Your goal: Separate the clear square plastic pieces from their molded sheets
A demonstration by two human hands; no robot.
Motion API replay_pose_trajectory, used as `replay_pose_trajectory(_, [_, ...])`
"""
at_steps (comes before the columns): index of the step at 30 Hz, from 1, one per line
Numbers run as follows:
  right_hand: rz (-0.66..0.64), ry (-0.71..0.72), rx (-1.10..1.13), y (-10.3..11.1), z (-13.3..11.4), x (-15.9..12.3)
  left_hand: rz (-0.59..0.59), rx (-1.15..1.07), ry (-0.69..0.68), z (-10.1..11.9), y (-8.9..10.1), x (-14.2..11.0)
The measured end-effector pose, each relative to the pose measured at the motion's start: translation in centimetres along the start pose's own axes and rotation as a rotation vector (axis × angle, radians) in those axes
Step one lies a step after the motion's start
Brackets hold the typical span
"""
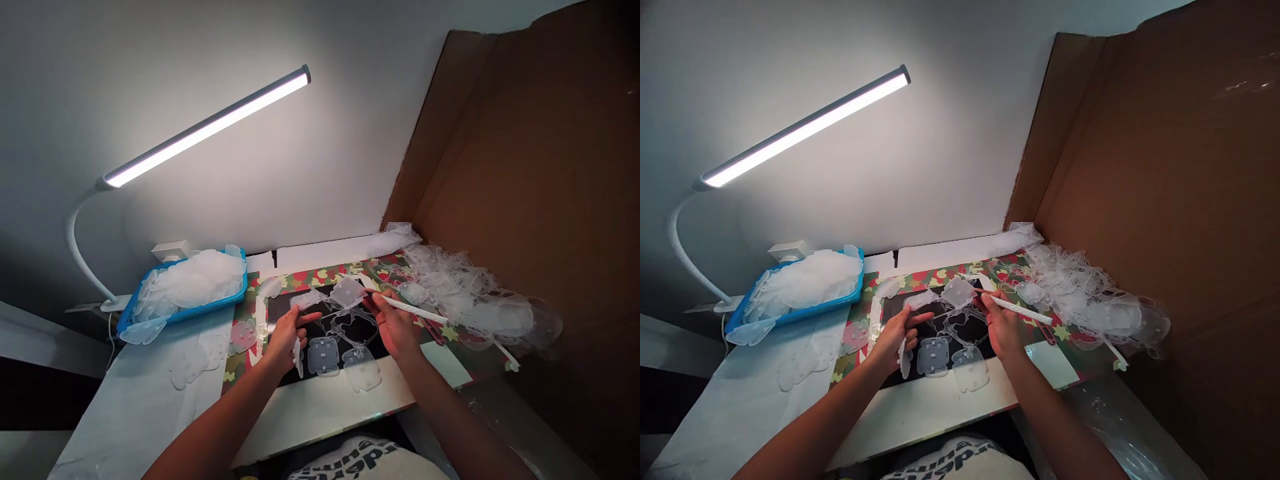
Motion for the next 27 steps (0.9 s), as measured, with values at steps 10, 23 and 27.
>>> replay_pose_trajectory(10, [-0.729,-0.030,-0.398,-2.1,-0.4,-2.6,-0.244,0.225,0.060,-0.2,-1.4,-0.8])
replay_pose_trajectory(23, [-0.439,-0.440,-0.055,-2.4,0.2,0.5,-0.169,0.863,-0.491,0.3,-0.9,-0.7])
replay_pose_trajectory(27, [-0.409,-0.282,-0.129,-3.5,0.5,0.3,-0.118,0.807,-0.519,-0.1,-0.8,-0.6])
Point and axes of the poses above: each hand's wrist, its own x-axis towards the middle knuckle, its own y-axis out of the back of the hand, z = x × y, the point moved 1 cm from there along x, towards the middle knuckle
